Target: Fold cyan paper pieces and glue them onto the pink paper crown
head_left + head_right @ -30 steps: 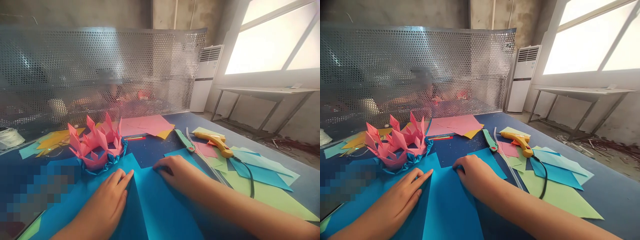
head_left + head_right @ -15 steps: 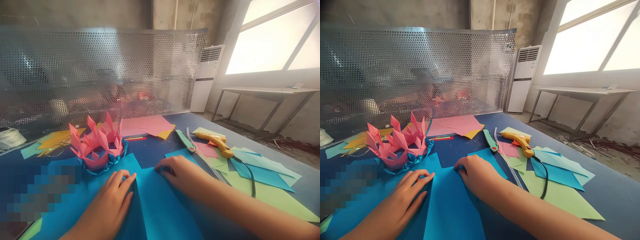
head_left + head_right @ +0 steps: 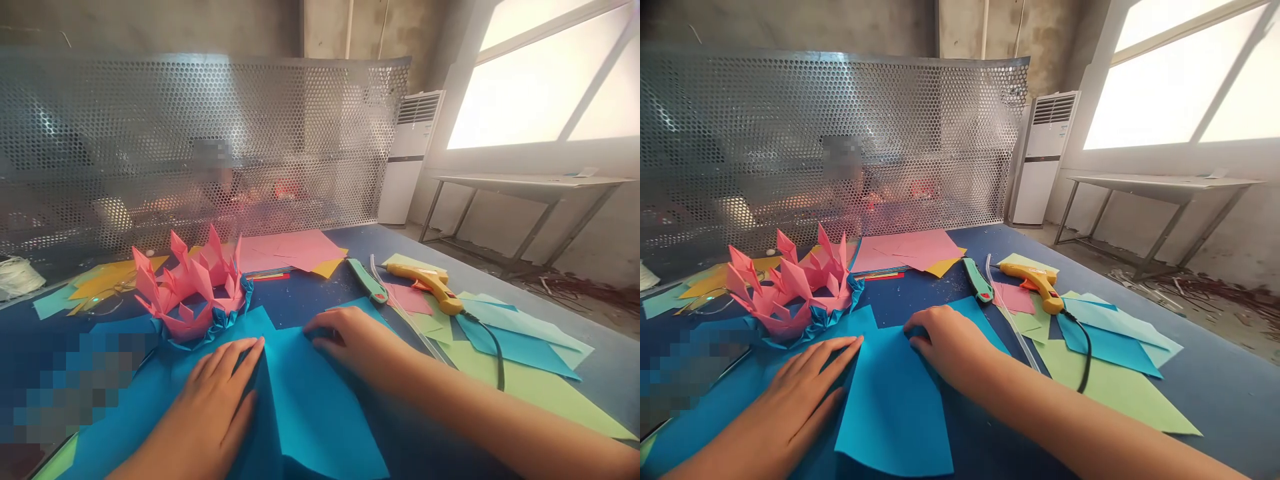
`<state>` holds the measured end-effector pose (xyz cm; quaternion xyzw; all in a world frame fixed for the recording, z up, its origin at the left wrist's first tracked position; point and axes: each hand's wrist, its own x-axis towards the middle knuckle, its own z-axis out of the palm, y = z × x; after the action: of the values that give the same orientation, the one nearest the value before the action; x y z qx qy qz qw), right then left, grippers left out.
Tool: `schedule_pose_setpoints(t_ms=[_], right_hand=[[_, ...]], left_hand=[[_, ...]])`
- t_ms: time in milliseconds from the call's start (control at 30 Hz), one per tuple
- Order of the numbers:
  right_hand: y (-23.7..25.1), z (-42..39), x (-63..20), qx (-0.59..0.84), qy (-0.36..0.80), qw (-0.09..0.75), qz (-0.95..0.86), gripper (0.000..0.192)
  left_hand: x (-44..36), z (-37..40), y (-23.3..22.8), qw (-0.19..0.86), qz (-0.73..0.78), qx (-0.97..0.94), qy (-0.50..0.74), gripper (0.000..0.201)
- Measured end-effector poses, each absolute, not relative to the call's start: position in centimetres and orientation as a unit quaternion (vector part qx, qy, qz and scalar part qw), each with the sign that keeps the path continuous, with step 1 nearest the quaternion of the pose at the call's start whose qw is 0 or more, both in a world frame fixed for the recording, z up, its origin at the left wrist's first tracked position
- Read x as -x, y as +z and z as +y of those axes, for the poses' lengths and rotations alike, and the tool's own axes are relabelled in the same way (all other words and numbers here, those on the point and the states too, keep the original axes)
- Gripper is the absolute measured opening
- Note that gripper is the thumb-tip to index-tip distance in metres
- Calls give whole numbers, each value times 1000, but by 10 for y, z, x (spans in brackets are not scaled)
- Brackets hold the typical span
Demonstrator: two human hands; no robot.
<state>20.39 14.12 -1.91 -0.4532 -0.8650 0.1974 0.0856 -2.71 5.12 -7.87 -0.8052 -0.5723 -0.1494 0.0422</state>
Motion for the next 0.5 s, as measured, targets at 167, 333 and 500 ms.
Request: schedule_pose_setpoints(t_ms=[167, 333, 500], right_hand=[[-19, 143, -207, 459, 216, 97, -856, 29], [-15, 144, -209, 483, 205, 80, -847, 28], [-14, 143, -209, 487, 205, 83, -845, 28]], left_hand=[[23, 50, -66, 26, -576, 809, -110, 46], [23, 45, -56, 25, -566, 821, -67, 51], [26, 39, -58, 13, -554, 832, -31, 74]])
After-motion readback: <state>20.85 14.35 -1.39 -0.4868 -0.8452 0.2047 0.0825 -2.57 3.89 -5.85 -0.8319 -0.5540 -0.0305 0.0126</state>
